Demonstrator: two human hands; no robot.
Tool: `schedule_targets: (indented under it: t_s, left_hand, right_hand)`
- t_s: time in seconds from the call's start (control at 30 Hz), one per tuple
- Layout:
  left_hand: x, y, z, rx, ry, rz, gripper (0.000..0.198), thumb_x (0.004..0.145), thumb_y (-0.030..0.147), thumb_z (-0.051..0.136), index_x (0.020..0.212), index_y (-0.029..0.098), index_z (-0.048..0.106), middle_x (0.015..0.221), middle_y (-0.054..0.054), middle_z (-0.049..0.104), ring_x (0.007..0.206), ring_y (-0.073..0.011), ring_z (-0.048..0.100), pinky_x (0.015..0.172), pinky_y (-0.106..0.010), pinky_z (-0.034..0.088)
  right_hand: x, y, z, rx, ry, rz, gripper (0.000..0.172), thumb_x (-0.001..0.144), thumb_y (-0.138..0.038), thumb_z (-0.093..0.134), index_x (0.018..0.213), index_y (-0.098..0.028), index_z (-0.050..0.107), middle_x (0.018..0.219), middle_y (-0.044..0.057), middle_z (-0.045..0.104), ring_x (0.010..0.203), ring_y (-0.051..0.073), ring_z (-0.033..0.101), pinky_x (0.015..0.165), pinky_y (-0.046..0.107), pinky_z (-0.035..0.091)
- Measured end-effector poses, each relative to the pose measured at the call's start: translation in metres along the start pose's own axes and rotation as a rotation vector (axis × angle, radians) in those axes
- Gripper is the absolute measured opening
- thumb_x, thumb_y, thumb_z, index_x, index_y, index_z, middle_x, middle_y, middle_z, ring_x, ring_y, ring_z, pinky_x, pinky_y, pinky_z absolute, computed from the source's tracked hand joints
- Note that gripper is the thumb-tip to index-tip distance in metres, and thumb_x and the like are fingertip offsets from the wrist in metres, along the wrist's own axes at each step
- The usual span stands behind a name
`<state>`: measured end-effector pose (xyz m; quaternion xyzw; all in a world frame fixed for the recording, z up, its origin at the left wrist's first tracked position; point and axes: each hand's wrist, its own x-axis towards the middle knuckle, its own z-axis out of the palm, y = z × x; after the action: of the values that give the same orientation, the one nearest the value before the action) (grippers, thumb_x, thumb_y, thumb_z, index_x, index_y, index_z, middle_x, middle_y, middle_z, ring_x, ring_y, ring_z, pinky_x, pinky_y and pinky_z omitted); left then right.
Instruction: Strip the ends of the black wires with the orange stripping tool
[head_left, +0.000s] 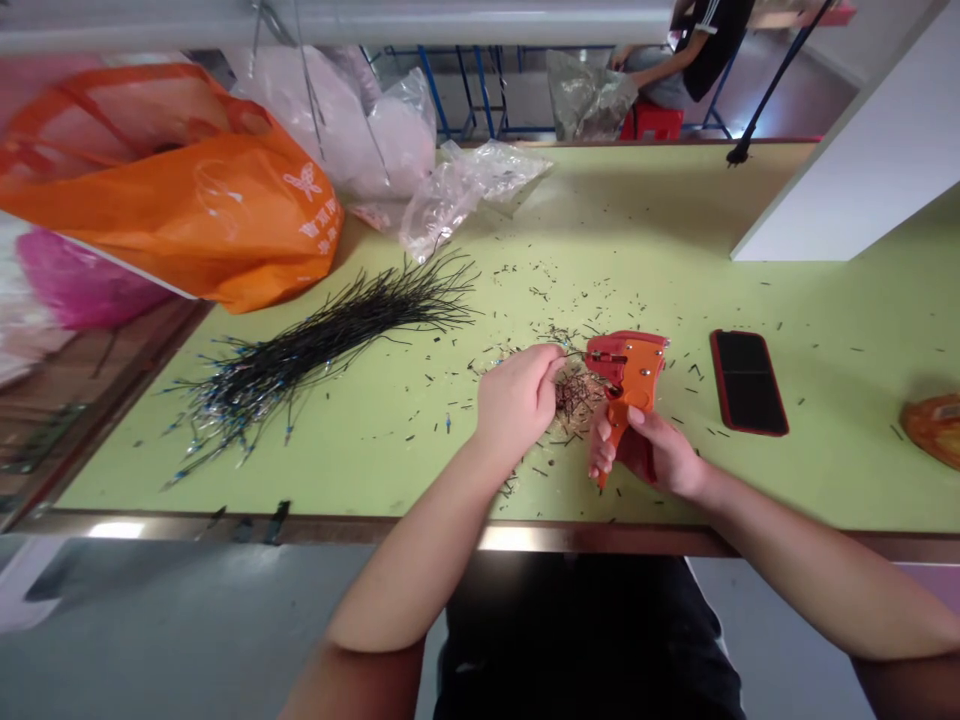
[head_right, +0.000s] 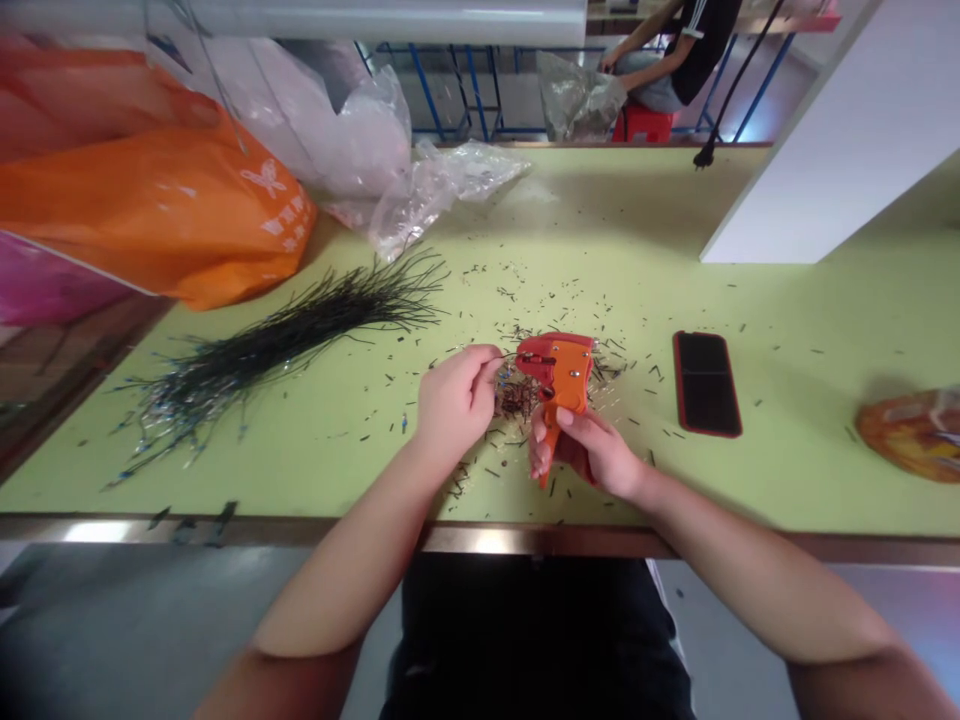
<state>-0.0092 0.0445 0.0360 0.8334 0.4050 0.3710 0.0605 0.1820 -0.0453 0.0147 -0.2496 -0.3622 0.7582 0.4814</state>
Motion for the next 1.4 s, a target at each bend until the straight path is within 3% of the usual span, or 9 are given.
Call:
schedule_targets:
  t_s: [0.37,0.57,1.03,1.17,1.4]
  left_hand:
    - [-0.001,-0.005,0.001,-0.036,0.046,-0.010,0.028,0.110,0.022,0.047,0.101,0.020,0.073,0.087,-0.003,0.080,0.075,-0.0156,0.072,0.069,-0.027,0.050]
    - [-0.001,-0.005,0.001,-0.035,0.061,0.055,0.027,0.109,0.020,0.048,0.101,0.020,0.073,0.086,-0.003,0.080,0.076,-0.0156,0.073,0.067,-0.026,0.050]
    - [0.001,-0.003,0.000,-0.029,0.046,0.050,0.029,0.111,0.023,0.046,0.099,0.021,0.073,0.084,-0.002,0.079,0.072,-0.0153,0.070,0.068,-0.026,0.049]
    - [0.000,-0.004,-0.002,-0.002,0.026,0.038,0.027,0.105,0.016,0.048,0.098,0.022,0.073,0.084,-0.001,0.079,0.073,-0.0162,0.071,0.068,-0.027,0.050]
    - [0.000,-0.006,-0.003,-0.058,0.003,0.032,0.036,0.086,0.001,0.043,0.097,0.022,0.071,0.088,-0.001,0.079,0.077,-0.0162,0.073,0.070,-0.027,0.052]
  right_hand:
    - [-0.002,-0.006,-0.005,-0.009,-0.005,0.092,0.053,0.093,-0.069,0.074,0.098,-0.016,0.072,0.079,0.005,0.071,0.073,0.020,0.071,0.069,0.031,0.059]
    - [-0.002,-0.006,-0.007,-0.010,-0.011,0.111,0.052,0.096,-0.068,0.071,0.099,-0.017,0.071,0.080,0.005,0.071,0.075,0.020,0.071,0.070,0.033,0.059]
    - [-0.001,-0.007,-0.001,-0.108,0.112,0.064,0.054,0.094,-0.070,0.073,0.078,-0.019,0.062,0.061,-0.003,0.053,0.053,0.014,0.054,0.057,0.030,0.056]
    - [-0.004,-0.002,0.002,-0.153,0.137,0.016,0.055,0.094,-0.070,0.073,0.075,-0.020,0.059,0.059,-0.005,0.049,0.049,0.012,0.048,0.051,0.027,0.050]
    - [-0.011,0.003,0.007,-0.175,0.110,-0.076,0.054,0.095,-0.072,0.069,0.083,-0.020,0.063,0.061,-0.004,0.051,0.050,0.013,0.049,0.050,0.027,0.047]
